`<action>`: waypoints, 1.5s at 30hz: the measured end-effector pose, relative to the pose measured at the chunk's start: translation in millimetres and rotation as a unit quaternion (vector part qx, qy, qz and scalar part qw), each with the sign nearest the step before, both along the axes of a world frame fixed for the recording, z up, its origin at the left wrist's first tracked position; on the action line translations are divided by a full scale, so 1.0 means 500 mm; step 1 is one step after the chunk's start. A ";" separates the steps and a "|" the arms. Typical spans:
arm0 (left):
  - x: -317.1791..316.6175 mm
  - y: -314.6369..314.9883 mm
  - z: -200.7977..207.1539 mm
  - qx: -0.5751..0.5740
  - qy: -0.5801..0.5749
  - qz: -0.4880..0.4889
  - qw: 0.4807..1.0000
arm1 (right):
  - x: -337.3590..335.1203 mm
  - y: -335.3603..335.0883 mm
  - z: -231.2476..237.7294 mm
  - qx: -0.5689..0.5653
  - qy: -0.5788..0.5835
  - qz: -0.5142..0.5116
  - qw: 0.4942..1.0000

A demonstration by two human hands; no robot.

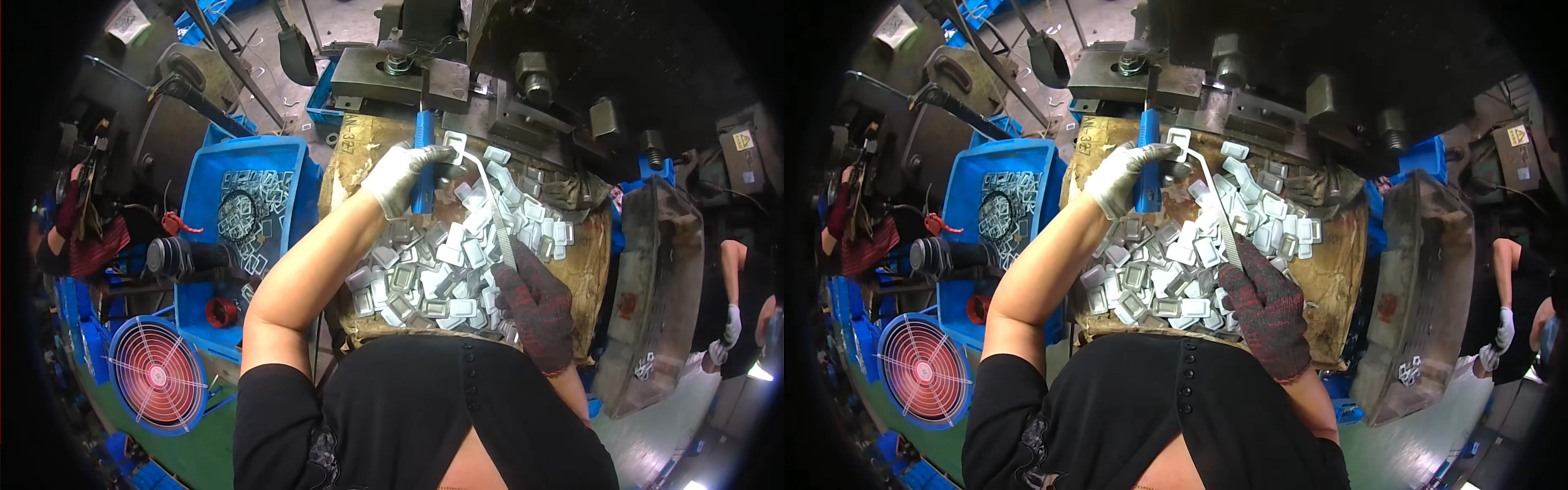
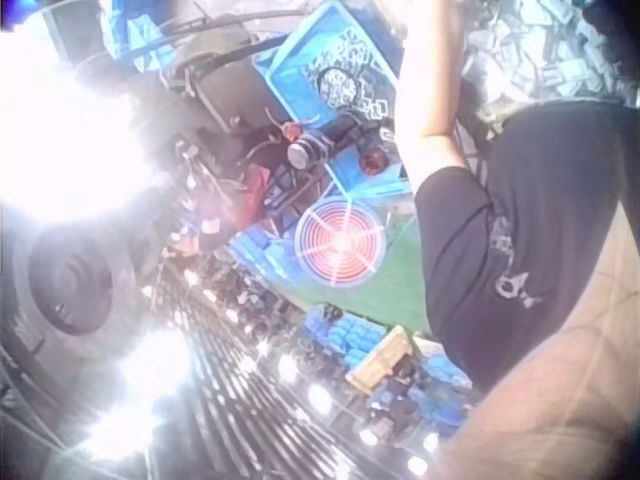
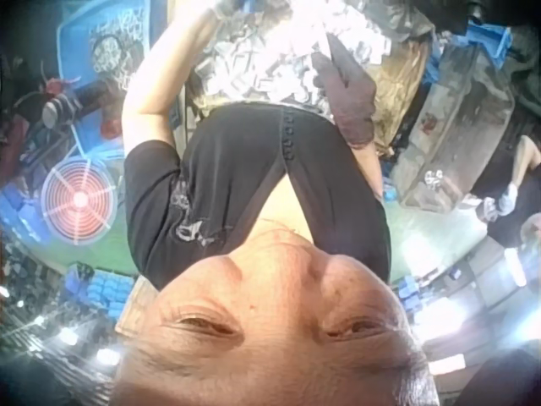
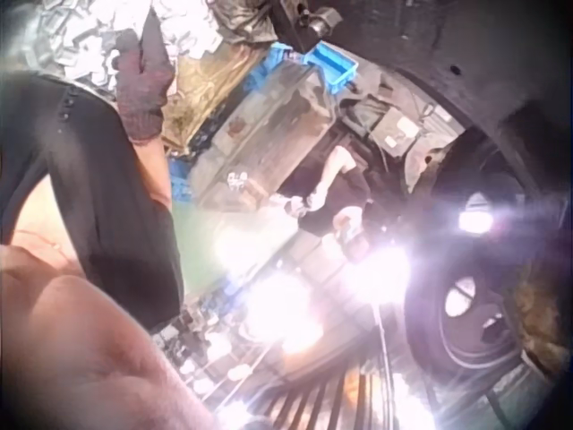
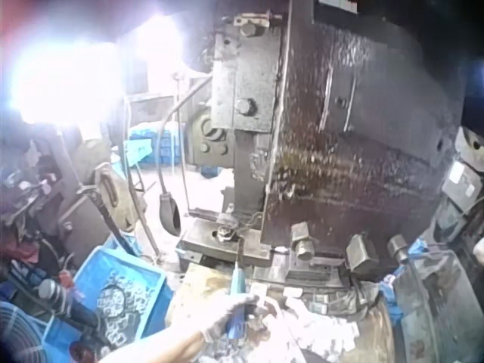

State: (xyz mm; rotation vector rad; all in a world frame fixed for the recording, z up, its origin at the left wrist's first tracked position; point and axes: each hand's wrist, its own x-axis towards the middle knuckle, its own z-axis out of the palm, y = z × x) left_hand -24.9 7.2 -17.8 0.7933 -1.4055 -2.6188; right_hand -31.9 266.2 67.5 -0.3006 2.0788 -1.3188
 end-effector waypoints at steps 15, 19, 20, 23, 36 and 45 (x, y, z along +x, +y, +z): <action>-0.044 -0.090 0.095 -0.669 -0.101 -0.233 0.698 | -0.050 0.033 -0.034 -0.043 0.104 -0.072 0.991; -0.163 -0.073 0.173 -0.725 -0.165 -0.285 0.605 | -0.089 0.043 -0.021 -0.028 0.136 -0.114 0.984; -0.185 -0.066 0.192 -0.722 -0.187 -0.303 0.593 | -0.095 0.043 -0.015 -0.012 0.138 -0.119 0.983; -0.250 -0.064 0.186 -0.738 -0.192 -0.339 0.552 | -0.105 0.041 -0.014 0.001 0.137 -0.136 0.981; -0.006 0.003 0.085 -0.595 -0.065 -0.255 0.759 | -0.181 -0.056 -0.079 0.180 0.482 -0.026 0.857; 0.091 0.060 0.050 -0.710 -0.031 -0.337 0.617 | -0.157 -0.069 -0.061 0.223 0.462 -0.031 0.858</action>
